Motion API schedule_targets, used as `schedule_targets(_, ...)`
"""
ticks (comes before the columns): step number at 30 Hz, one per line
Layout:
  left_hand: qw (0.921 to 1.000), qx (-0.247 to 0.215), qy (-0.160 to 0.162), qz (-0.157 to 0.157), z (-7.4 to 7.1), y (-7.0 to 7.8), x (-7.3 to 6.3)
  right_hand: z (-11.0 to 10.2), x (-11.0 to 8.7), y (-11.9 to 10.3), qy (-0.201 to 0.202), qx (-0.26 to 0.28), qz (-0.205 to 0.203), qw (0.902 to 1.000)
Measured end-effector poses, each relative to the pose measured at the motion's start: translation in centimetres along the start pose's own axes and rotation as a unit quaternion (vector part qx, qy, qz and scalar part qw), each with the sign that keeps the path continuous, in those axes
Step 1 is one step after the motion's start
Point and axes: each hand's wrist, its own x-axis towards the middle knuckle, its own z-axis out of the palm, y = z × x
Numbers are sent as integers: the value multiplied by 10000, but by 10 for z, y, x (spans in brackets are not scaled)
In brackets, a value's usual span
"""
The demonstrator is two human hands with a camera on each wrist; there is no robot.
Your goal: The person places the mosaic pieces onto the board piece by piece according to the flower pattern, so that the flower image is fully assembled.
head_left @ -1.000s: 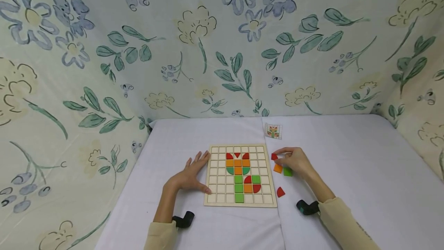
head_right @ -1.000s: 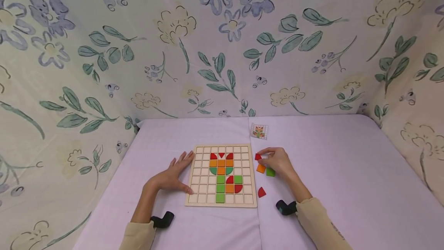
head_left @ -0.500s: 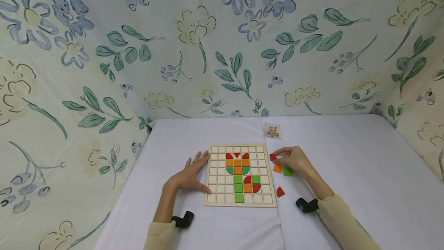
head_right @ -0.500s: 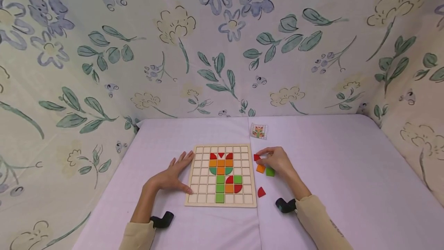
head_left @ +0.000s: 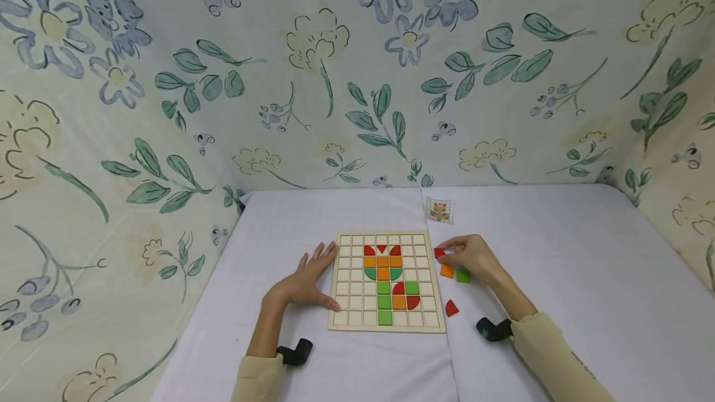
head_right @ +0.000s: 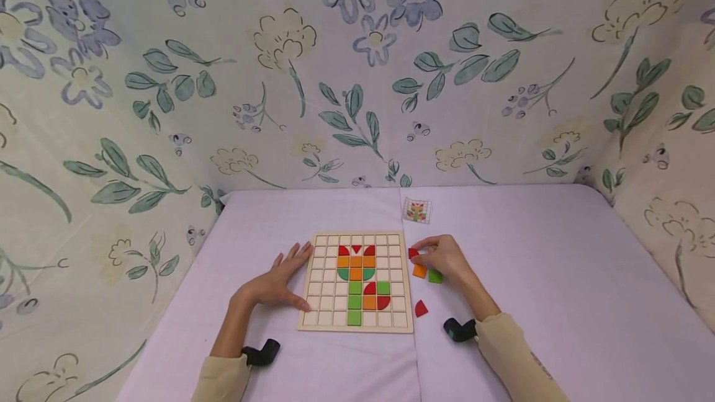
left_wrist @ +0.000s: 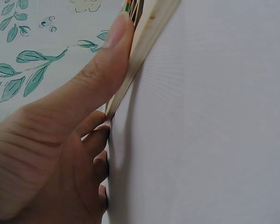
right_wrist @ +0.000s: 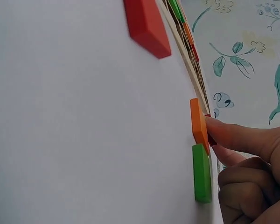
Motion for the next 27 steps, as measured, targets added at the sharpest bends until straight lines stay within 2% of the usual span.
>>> schedule_targets(7,10000,17,18,11,0,0,0,4,-6,-3,126,-45,14,9999)
schedule_targets(14,10000,4,-5,25,0,-1,-1,17,-19,-15,128,101,-59,9999)
schedule_targets(22,10000,32,-13,11,0,-1,-1,51,-37,-38,-313,423,-252,9983)
schedule_targets(27,10000,-8,-19,29,-1,0,0,76,-47,-52,-615,417,-470,9961)
